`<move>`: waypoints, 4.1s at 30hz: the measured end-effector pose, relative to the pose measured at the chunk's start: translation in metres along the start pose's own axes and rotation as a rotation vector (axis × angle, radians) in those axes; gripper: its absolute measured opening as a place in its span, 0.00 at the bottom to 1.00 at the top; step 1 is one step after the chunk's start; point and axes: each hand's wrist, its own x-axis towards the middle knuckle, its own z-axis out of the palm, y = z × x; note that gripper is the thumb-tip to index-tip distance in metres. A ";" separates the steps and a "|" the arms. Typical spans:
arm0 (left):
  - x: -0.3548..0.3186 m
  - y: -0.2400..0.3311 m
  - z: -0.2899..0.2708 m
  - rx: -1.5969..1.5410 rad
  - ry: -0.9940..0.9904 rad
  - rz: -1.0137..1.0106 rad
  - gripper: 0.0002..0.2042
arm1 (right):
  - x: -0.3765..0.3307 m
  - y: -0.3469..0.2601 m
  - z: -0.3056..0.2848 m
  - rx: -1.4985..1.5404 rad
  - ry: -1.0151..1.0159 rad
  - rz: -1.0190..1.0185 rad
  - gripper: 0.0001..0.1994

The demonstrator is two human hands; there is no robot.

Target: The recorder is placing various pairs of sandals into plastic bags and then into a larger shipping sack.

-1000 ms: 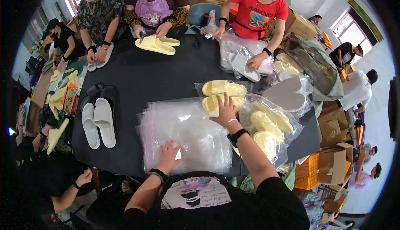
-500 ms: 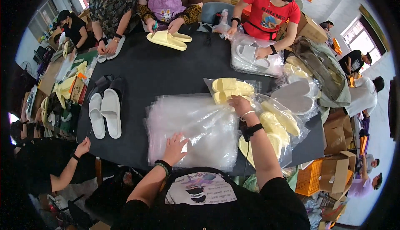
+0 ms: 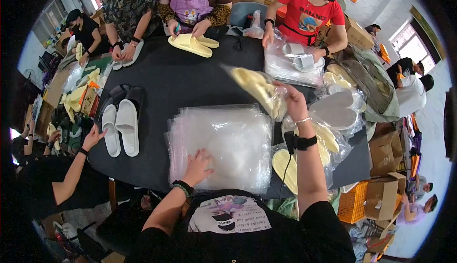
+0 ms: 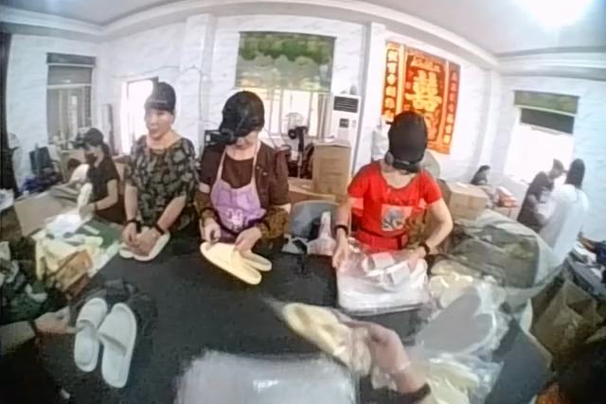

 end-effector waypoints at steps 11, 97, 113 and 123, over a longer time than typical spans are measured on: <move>-0.028 -0.089 -0.056 -1.921 0.363 -0.550 0.33 | -0.076 0.020 0.030 -0.397 -0.406 -0.059 0.31; 0.033 -0.085 -0.054 -1.912 0.024 -0.386 0.17 | -0.113 0.134 0.079 -1.254 -0.884 0.432 0.77; -0.015 -0.078 -0.064 -1.640 -0.400 -0.326 0.20 | -0.152 0.163 0.060 -1.253 -1.034 0.339 0.79; 0.011 -0.072 -0.045 -1.127 -0.128 -0.163 0.16 | -0.139 0.119 0.068 -1.290 -0.946 0.204 0.77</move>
